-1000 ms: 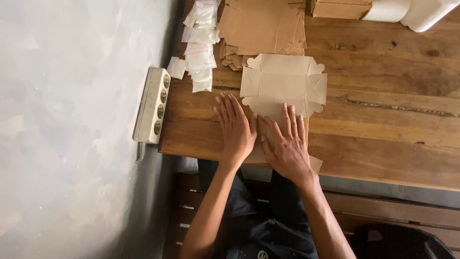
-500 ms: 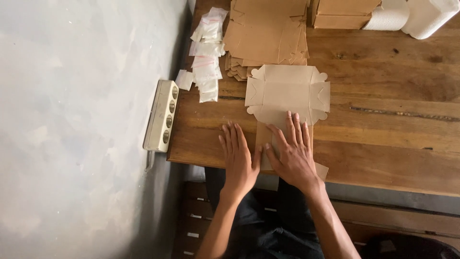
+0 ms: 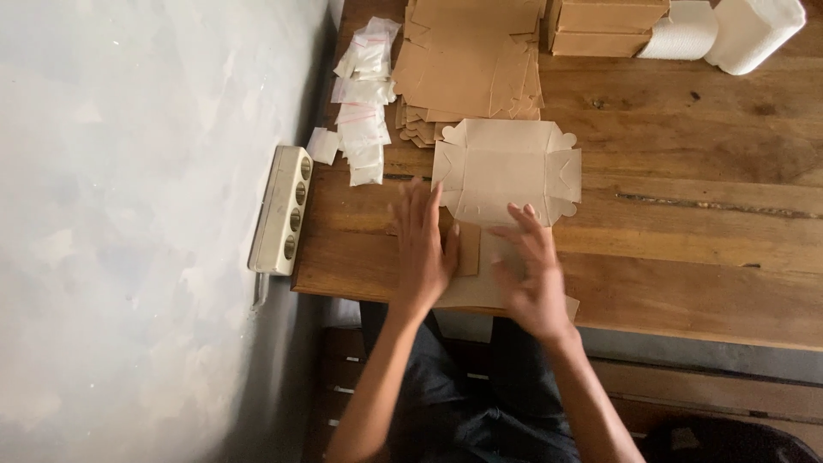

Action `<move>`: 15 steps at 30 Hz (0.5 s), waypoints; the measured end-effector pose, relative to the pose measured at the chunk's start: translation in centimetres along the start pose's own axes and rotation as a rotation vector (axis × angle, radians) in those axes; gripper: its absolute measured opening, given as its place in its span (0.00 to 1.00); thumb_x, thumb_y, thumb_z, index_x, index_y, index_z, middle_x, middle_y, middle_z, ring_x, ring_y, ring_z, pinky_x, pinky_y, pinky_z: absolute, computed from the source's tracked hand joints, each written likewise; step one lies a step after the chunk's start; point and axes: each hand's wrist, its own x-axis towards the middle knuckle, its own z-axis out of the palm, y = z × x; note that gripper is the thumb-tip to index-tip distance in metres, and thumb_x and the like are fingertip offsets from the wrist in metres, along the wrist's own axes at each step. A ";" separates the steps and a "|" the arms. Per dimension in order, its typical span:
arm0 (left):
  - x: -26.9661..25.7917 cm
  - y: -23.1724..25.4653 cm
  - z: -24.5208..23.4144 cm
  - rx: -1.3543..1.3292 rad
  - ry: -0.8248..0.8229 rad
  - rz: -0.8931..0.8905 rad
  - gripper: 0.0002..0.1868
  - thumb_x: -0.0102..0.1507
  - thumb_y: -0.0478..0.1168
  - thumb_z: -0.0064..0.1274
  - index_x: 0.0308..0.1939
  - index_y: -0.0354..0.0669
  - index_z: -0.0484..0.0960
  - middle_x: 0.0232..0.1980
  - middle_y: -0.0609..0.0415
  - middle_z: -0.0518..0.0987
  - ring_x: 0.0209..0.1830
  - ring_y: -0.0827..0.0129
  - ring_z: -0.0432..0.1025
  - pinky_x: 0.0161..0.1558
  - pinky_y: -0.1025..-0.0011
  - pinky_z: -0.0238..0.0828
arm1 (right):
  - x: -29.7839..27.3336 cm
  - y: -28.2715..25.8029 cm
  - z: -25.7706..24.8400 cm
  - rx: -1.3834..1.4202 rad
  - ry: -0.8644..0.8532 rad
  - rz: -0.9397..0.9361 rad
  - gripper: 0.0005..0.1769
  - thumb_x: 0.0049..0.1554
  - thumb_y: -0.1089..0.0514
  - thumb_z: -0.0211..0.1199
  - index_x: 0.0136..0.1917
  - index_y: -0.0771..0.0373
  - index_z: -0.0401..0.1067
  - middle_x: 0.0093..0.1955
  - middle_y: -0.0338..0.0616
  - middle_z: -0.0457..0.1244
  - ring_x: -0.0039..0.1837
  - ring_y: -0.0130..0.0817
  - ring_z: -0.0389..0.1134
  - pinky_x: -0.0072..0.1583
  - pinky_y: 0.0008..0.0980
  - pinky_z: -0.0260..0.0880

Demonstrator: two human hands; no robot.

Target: The person folds flat cardboard pieces along pre-scored lines to form box shapes. They repeatedly pick up a piece, fold the side flaps inward, and press the creases to set the shape. The person handles the cardboard by hand without using tools.

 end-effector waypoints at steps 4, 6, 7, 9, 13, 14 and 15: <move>1.5 -1.8 0.9 0.022 -0.038 0.038 0.34 0.65 0.34 0.53 0.75 0.41 0.62 0.76 0.34 0.60 0.80 0.34 0.44 0.74 0.32 0.30 | 0.2 -0.3 -2.9 0.640 0.264 0.210 0.16 0.59 0.70 0.47 0.59 0.72 0.68 0.67 0.63 0.60 0.79 0.56 0.55 0.74 0.53 0.59; 2.2 -2.4 0.6 0.058 -0.154 0.076 0.27 0.66 0.37 0.53 0.71 0.47 0.69 0.72 0.45 0.69 0.78 0.42 0.53 0.73 0.31 0.31 | 0.1 0.3 -4.8 0.690 0.251 0.265 0.19 0.60 0.70 0.47 0.64 0.74 0.64 0.71 0.64 0.61 0.78 0.54 0.60 0.69 0.50 0.65; 2.5 -2.0 -0.3 0.058 -0.155 0.081 0.27 0.66 0.37 0.53 0.71 0.47 0.69 0.72 0.45 0.69 0.78 0.42 0.53 0.73 0.31 0.31 | 0.4 0.2 -5.5 0.690 0.256 0.262 0.19 0.60 0.70 0.47 0.64 0.74 0.64 0.71 0.64 0.61 0.78 0.54 0.60 0.69 0.50 0.65; 2.7 -1.3 -1.9 0.021 -0.342 0.179 0.18 0.67 0.34 0.48 0.61 0.49 0.78 0.69 0.51 0.73 0.77 0.48 0.57 0.73 0.35 0.37 | 0.3 -0.3 -6.8 0.232 0.078 0.156 0.21 0.59 0.75 0.47 0.62 0.66 0.72 0.65 0.55 0.66 0.73 0.53 0.64 0.69 0.50 0.65; 2.3 -2.7 -2.9 0.004 -0.484 0.222 0.27 0.57 0.29 0.53 0.61 0.51 0.76 0.73 0.51 0.69 0.78 0.46 0.55 0.73 0.31 0.34 | -0.8 1.9 -8.5 -0.222 -0.076 0.081 0.31 0.53 0.73 0.55 0.67 0.53 0.74 0.69 0.44 0.64 0.71 0.47 0.65 0.68 0.47 0.65; 2.2 -2.2 -3.5 -0.020 -0.512 0.208 0.26 0.57 0.29 0.53 0.59 0.51 0.75 0.72 0.51 0.70 0.77 0.48 0.57 0.74 0.34 0.36 | -1.2 2.5 -8.7 -0.338 -0.113 0.035 0.37 0.51 0.72 0.55 0.72 0.50 0.69 0.72 0.45 0.60 0.71 0.47 0.64 0.65 0.47 0.68; 2.1 -1.8 -4.1 -0.043 -0.540 0.193 0.25 0.57 0.29 0.53 0.58 0.50 0.74 0.72 0.51 0.71 0.77 0.50 0.58 0.75 0.37 0.37 | -1.7 3.1 -8.9 -0.454 -0.150 -0.010 0.44 0.49 0.71 0.56 0.76 0.46 0.64 0.75 0.46 0.56 0.71 0.46 0.64 0.63 0.48 0.71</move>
